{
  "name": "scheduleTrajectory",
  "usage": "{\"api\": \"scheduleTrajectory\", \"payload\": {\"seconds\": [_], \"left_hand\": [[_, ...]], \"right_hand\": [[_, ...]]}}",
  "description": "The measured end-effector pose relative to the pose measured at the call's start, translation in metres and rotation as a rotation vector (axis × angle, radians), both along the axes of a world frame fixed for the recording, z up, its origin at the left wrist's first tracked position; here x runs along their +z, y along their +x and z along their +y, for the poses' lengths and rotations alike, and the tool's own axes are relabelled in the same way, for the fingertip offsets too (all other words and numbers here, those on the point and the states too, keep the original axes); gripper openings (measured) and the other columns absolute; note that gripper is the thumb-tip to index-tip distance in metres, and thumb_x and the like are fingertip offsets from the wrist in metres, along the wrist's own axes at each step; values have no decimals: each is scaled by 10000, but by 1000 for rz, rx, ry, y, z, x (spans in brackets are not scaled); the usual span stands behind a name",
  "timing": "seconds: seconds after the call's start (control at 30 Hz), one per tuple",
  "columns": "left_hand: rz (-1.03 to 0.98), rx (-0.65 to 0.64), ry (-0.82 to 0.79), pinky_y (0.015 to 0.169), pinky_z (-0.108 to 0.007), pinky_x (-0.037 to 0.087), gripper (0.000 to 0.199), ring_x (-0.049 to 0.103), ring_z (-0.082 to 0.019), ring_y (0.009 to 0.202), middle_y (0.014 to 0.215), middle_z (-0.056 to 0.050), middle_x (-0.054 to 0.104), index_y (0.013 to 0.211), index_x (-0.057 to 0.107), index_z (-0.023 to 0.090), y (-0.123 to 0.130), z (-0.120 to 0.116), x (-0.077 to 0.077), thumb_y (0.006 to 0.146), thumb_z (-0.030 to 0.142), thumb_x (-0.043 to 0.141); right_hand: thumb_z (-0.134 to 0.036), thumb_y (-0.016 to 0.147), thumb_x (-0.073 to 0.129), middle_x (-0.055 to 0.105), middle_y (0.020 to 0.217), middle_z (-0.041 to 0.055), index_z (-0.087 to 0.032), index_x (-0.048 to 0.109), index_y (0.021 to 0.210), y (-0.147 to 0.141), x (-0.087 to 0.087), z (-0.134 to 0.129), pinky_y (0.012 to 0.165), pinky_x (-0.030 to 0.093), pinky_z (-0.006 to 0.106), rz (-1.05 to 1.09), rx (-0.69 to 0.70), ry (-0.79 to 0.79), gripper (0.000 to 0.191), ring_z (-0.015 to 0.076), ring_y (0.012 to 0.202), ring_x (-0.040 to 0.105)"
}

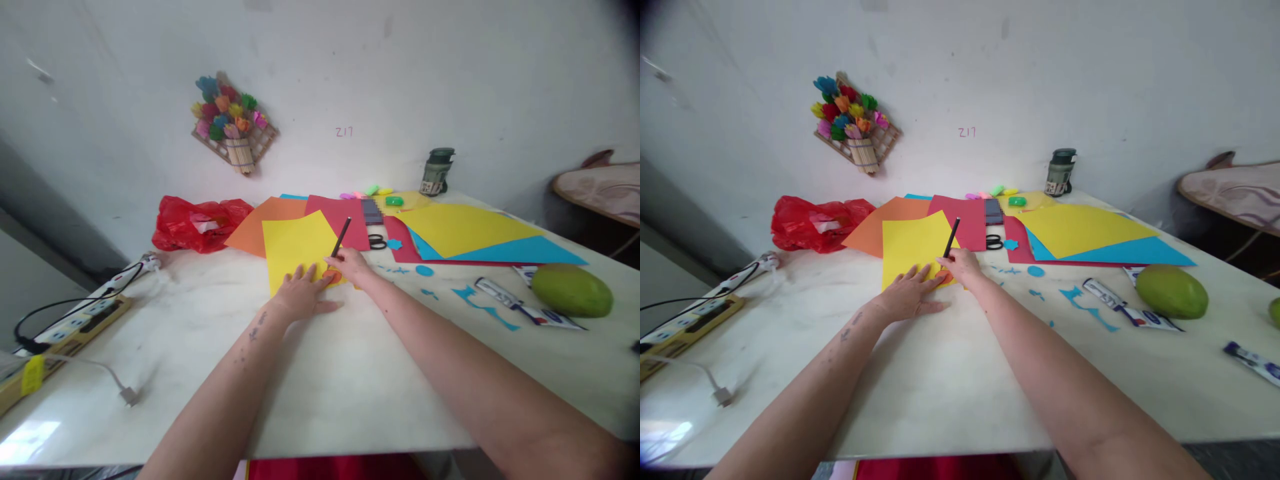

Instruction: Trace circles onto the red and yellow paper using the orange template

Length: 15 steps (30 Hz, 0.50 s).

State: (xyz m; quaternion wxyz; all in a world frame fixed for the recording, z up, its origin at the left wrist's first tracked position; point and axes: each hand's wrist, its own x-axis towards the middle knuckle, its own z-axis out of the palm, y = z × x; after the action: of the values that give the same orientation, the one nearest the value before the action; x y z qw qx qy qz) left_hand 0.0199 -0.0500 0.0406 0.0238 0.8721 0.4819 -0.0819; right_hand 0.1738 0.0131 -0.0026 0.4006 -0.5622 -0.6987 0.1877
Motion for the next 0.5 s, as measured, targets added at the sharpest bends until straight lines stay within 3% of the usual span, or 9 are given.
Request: {"api": "scheduleTrajectory", "payload": {"seconds": [0.5], "left_hand": [[1,2,-1,882,-510,183,766,95,-354,1200,1364,-66,129,1293,119,351,0,0,0,646,757,168]], "right_hand": [[-472,653,506,613,641,19,-156,599,668,1,-5,4,527,380,205,44,5,-1,329,114,602,530]]}}
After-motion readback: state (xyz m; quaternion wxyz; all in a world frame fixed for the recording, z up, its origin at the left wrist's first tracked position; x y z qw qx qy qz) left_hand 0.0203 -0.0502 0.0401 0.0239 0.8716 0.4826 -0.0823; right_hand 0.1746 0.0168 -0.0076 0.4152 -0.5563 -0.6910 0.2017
